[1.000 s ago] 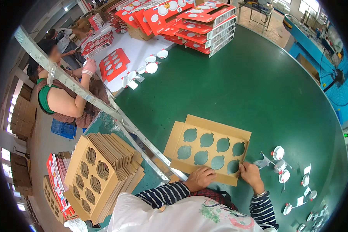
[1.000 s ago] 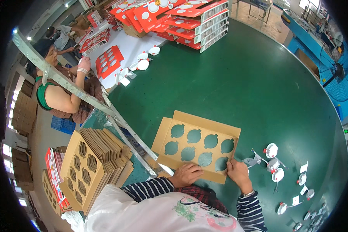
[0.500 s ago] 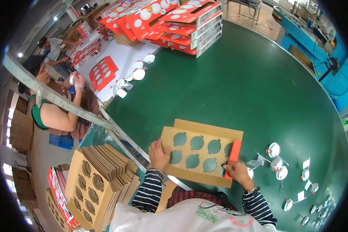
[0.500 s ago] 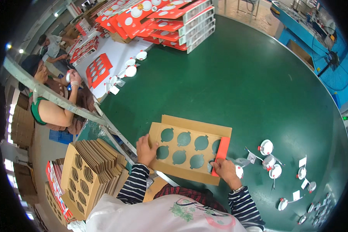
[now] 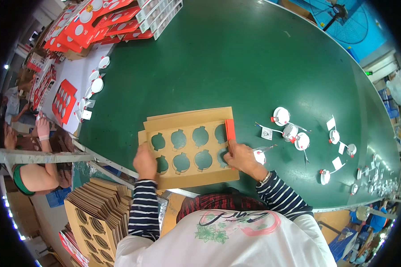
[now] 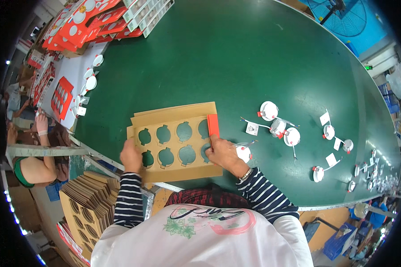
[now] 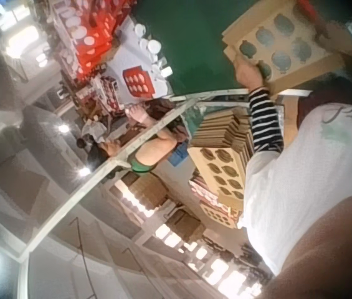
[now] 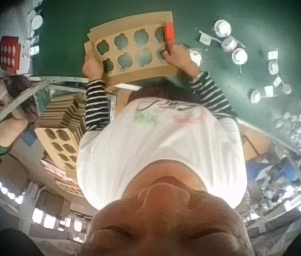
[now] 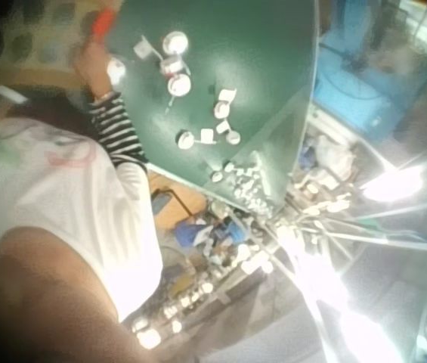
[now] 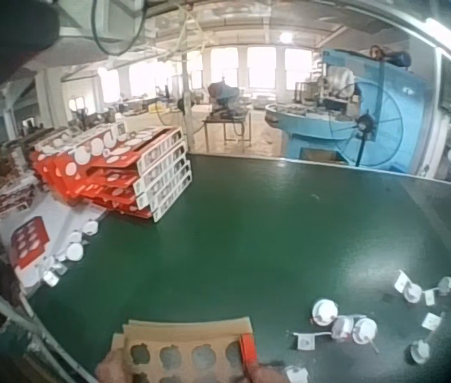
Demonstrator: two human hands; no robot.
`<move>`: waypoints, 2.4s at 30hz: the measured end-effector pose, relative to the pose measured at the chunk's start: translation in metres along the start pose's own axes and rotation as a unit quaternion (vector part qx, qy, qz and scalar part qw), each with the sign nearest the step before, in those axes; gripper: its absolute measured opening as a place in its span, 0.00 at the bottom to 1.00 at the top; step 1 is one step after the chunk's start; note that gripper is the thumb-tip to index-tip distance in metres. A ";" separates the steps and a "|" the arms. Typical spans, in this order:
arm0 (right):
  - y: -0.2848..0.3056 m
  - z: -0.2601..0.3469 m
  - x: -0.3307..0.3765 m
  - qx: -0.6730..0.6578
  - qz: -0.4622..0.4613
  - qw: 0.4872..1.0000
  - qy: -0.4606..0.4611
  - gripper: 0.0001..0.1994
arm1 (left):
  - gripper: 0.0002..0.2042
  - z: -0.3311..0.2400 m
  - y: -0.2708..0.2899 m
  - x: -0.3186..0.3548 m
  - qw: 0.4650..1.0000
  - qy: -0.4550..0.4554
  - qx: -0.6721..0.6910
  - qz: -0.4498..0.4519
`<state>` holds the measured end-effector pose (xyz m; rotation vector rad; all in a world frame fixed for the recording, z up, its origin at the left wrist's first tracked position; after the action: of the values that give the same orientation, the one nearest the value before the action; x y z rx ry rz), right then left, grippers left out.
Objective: The person folds cardboard packaging inserts by hand, then takes small light fixtures from a conveyor belt, wraps their attached wires and tags around them, and lines the fixtures up on the table.
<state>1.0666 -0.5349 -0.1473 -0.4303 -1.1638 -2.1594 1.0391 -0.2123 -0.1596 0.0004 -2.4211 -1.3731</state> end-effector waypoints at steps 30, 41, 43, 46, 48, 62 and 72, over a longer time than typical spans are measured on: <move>-0.003 0.007 0.000 0.197 -0.037 0.979 0.045 0.12 | 0.18 0.048 0.025 -0.014 0.869 0.058 0.474 0.127; 0.026 -0.021 -0.007 0.052 -0.076 0.996 -0.009 0.31 | 0.30 -0.010 0.028 0.017 0.796 -0.090 0.598 0.001; 0.032 -0.019 0.002 0.042 -0.031 0.998 -0.034 0.32 | 0.34 0.012 0.028 0.027 0.784 -0.104 0.611 0.013; 0.025 -0.041 0.017 -0.034 0.011 0.999 0.010 0.32 | 0.31 0.026 0.026 0.030 0.792 -0.032 0.600 0.108; 0.022 -0.041 0.027 -0.095 0.018 0.995 0.013 0.30 | 0.28 0.027 0.020 0.026 0.800 -0.027 0.594 0.087; 0.035 -0.056 0.025 -0.077 -0.077 0.994 -0.021 0.23 | 0.23 -0.015 -0.002 0.060 0.569 -0.030 0.797 0.202; 0.001 -0.045 0.008 0.071 -0.214 0.974 0.027 0.30 | 0.26 -0.040 -0.046 0.021 0.985 0.015 0.170 -0.001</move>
<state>1.0617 -0.5753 -0.1672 -0.0567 -1.4734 -2.4051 1.0233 -0.2731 -0.1726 0.1086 -2.5977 -0.9374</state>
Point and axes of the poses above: each hand's wrist, its own x-axis away from the middle knuckle, its own y-axis out of the back of the hand, z = x × y, the point moved 2 cm from there along -x, towards the middle knuckle, and after that the axes turned 15 degrees about z, right-handed, at the moved point
